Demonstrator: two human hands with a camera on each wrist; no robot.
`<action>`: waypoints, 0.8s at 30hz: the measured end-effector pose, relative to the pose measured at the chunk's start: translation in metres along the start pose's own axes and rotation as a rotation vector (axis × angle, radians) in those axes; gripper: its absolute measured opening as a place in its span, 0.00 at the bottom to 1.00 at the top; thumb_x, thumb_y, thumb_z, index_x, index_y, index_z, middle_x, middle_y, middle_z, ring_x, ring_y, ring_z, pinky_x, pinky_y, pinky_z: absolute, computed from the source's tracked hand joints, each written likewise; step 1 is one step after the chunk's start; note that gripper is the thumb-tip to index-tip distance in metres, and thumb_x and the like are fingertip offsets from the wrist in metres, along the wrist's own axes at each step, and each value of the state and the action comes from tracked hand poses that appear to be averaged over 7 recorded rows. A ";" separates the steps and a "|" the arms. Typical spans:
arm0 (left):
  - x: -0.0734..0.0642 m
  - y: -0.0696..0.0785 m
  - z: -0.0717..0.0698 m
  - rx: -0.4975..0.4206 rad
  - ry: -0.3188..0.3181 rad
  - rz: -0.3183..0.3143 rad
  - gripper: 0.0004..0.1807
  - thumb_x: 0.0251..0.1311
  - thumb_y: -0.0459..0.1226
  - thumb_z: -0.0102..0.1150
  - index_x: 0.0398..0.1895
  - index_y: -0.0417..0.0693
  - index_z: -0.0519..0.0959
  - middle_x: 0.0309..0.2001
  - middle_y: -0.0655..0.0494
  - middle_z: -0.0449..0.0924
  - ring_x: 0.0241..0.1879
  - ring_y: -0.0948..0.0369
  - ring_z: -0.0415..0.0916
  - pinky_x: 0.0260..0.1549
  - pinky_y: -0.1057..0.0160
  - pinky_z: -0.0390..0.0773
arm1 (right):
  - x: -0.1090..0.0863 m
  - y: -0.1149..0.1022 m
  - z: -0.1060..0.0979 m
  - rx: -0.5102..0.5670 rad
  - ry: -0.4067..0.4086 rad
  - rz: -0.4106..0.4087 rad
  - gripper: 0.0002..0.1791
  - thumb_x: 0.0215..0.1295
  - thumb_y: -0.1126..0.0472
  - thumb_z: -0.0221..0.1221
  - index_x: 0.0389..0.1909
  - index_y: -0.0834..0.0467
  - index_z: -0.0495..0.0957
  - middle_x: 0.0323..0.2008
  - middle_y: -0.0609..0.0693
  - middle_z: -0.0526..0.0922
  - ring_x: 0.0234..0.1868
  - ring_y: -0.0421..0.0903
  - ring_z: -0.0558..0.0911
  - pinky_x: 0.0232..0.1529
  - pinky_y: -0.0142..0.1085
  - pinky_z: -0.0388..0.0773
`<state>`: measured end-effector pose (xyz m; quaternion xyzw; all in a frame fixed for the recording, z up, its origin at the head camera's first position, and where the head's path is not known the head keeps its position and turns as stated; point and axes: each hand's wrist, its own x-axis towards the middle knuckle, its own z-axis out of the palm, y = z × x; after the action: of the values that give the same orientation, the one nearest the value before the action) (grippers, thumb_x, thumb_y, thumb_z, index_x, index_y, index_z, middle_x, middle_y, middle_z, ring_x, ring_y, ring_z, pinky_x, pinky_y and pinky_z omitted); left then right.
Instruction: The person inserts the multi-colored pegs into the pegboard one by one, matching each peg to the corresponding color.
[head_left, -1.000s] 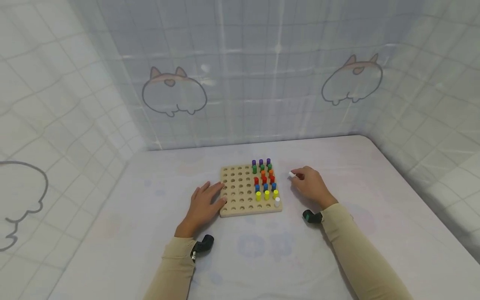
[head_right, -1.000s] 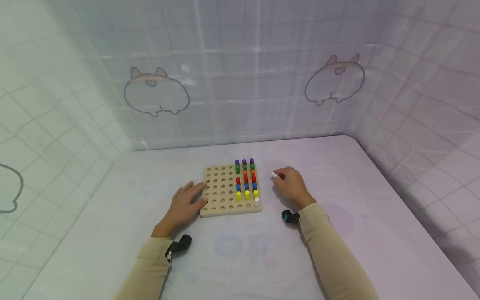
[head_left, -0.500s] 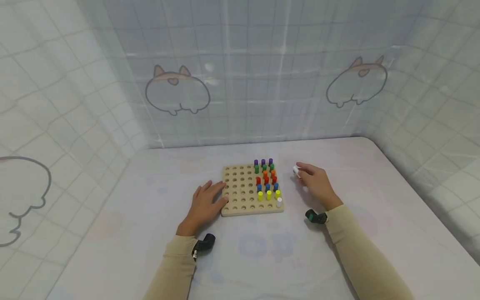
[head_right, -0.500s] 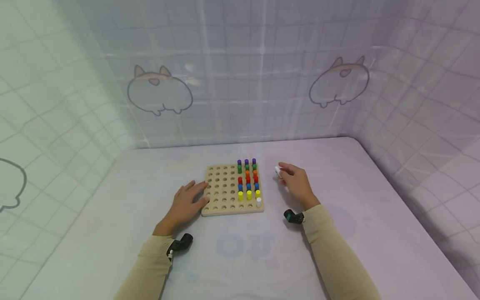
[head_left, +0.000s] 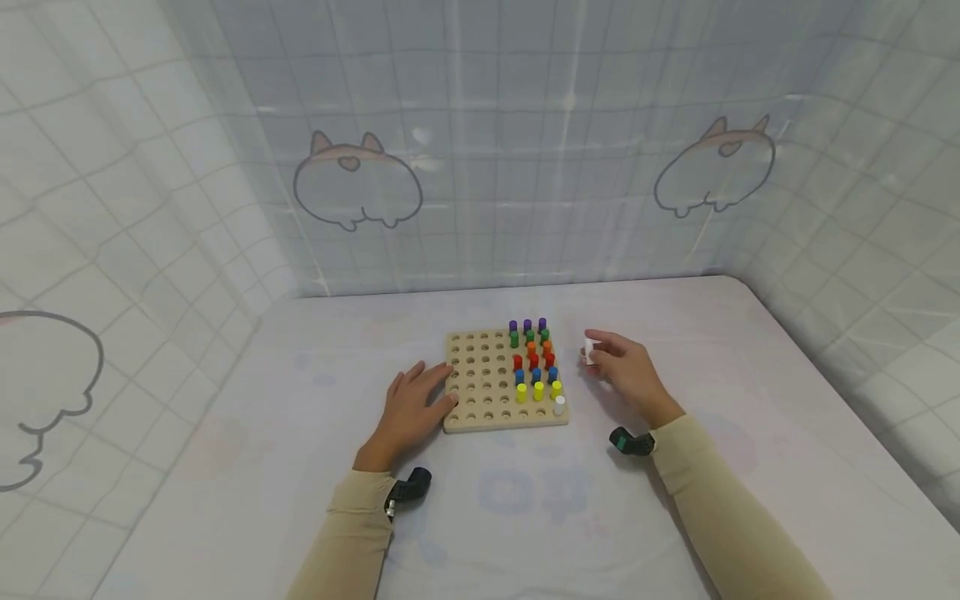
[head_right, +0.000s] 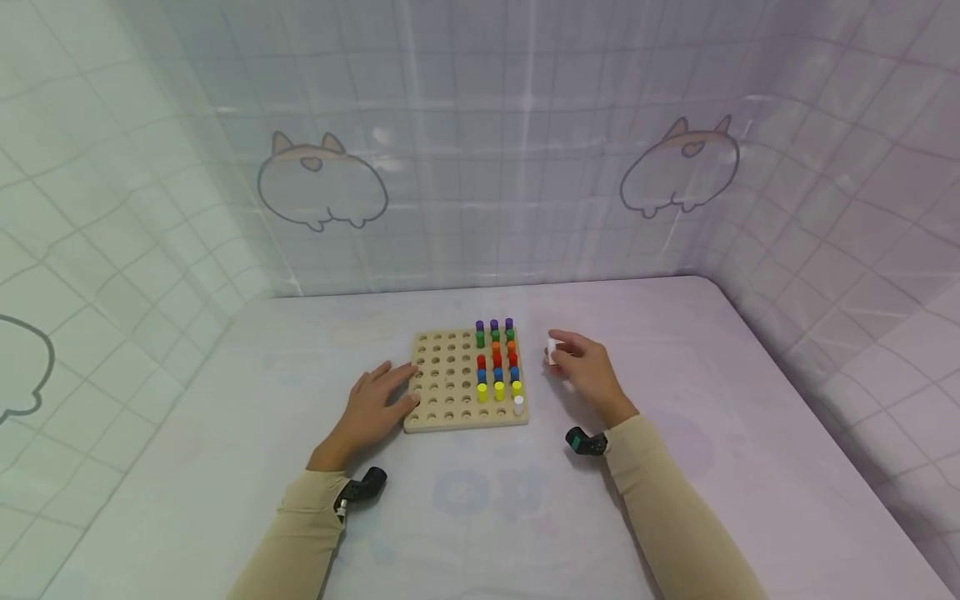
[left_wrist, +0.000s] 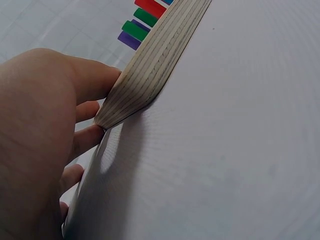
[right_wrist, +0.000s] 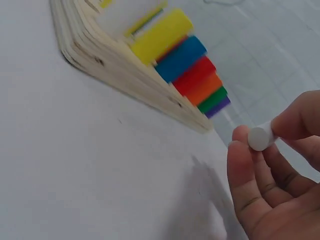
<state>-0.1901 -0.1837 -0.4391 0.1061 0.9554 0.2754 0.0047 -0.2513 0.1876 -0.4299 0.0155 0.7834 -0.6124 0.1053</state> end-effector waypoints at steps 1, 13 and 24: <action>0.000 0.000 0.000 -0.001 0.001 -0.001 0.30 0.70 0.50 0.54 0.73 0.52 0.69 0.73 0.54 0.65 0.76 0.45 0.48 0.72 0.36 0.38 | -0.002 -0.001 0.002 0.005 -0.004 -0.011 0.24 0.75 0.57 0.55 0.70 0.54 0.72 0.57 0.57 0.74 0.53 0.52 0.82 0.52 0.37 0.81; 0.001 -0.004 0.003 0.007 0.011 0.000 0.30 0.71 0.51 0.52 0.73 0.53 0.69 0.73 0.56 0.66 0.76 0.46 0.49 0.72 0.37 0.39 | -0.029 -0.012 0.019 0.162 -0.117 -0.231 0.21 0.69 0.66 0.59 0.58 0.72 0.69 0.46 0.64 0.76 0.46 0.53 0.84 0.49 0.44 0.84; 0.001 -0.002 0.002 0.009 0.015 0.011 0.30 0.70 0.52 0.52 0.73 0.52 0.69 0.73 0.55 0.66 0.76 0.45 0.49 0.71 0.36 0.40 | -0.038 -0.017 0.035 0.045 -0.129 -0.351 0.16 0.64 0.68 0.64 0.51 0.67 0.75 0.42 0.58 0.81 0.41 0.52 0.82 0.44 0.36 0.84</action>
<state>-0.1912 -0.1841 -0.4414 0.1092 0.9560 0.2721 -0.0046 -0.2113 0.1540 -0.4147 -0.1582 0.7517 -0.6386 0.0465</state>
